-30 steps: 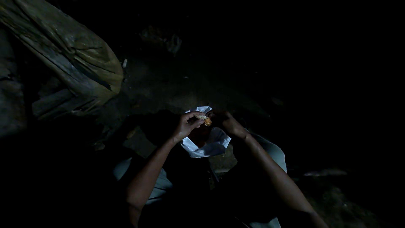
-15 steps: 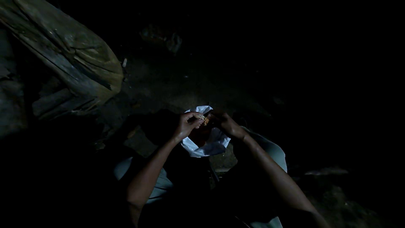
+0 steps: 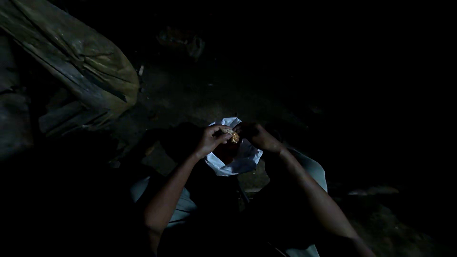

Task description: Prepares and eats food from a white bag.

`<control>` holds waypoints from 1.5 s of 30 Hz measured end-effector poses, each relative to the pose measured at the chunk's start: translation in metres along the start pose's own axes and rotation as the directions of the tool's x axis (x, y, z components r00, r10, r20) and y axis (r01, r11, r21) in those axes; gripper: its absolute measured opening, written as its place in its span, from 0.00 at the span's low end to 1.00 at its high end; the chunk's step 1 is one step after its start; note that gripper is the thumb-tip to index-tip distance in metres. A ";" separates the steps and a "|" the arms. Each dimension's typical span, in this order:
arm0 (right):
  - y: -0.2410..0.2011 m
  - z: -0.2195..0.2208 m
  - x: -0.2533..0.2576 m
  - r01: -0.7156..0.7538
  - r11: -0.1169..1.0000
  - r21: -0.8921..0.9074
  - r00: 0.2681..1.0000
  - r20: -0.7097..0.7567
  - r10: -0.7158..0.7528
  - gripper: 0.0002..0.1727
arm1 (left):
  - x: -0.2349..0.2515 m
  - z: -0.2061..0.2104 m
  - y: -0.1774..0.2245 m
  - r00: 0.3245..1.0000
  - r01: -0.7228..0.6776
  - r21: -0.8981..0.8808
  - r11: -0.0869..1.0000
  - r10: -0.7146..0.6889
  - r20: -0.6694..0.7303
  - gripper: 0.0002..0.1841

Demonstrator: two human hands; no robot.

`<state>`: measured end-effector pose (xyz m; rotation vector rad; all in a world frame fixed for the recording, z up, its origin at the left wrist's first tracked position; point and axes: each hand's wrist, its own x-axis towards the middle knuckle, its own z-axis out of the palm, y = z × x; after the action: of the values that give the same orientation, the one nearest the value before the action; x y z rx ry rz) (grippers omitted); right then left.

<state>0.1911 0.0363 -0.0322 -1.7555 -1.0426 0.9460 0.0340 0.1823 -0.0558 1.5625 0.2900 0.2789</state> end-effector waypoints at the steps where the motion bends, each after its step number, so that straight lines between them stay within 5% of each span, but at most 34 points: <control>1: 0.000 -0.002 0.000 -0.002 1.000 0.009 1.000 0.002 0.002 0.11 | 0.001 0.000 0.001 1.000 0.003 -0.003 1.000 -0.003 -0.013 0.13; 8: 0.007 0.003 0.004 -0.109 0.974 0.201 0.994 0.015 0.108 0.12 | 0.002 0.002 0.004 0.998 0.006 0.043 0.999 -0.003 -0.063 0.13; 18: 0.008 0.008 0.004 -0.066 0.984 0.166 0.998 0.005 0.066 0.11 | 0.008 0.003 -0.015 0.985 -0.155 0.060 0.986 0.159 -0.071 0.12; 26: 0.006 -0.003 0.003 -0.022 0.993 0.115 0.999 -0.022 0.024 0.10 | 0.010 -0.004 -0.006 0.999 0.006 -0.162 0.987 -0.012 -0.034 0.13; 32: 0.001 0.006 -0.001 -0.091 0.988 0.126 0.995 -0.020 0.094 0.14 | 0.002 0.001 0.000 0.997 -0.008 0.028 1.000 0.010 -0.078 0.09; 45: -0.010 0.021 0.001 -0.188 0.960 0.206 0.981 0.004 0.192 0.13 | 0.007 0.012 -0.013 0.990 -0.056 0.112 0.992 0.070 -0.124 0.10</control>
<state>0.1698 0.0463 -0.0308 -1.7075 -0.7452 1.1152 0.0449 0.1734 -0.0689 1.6656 0.3613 0.4195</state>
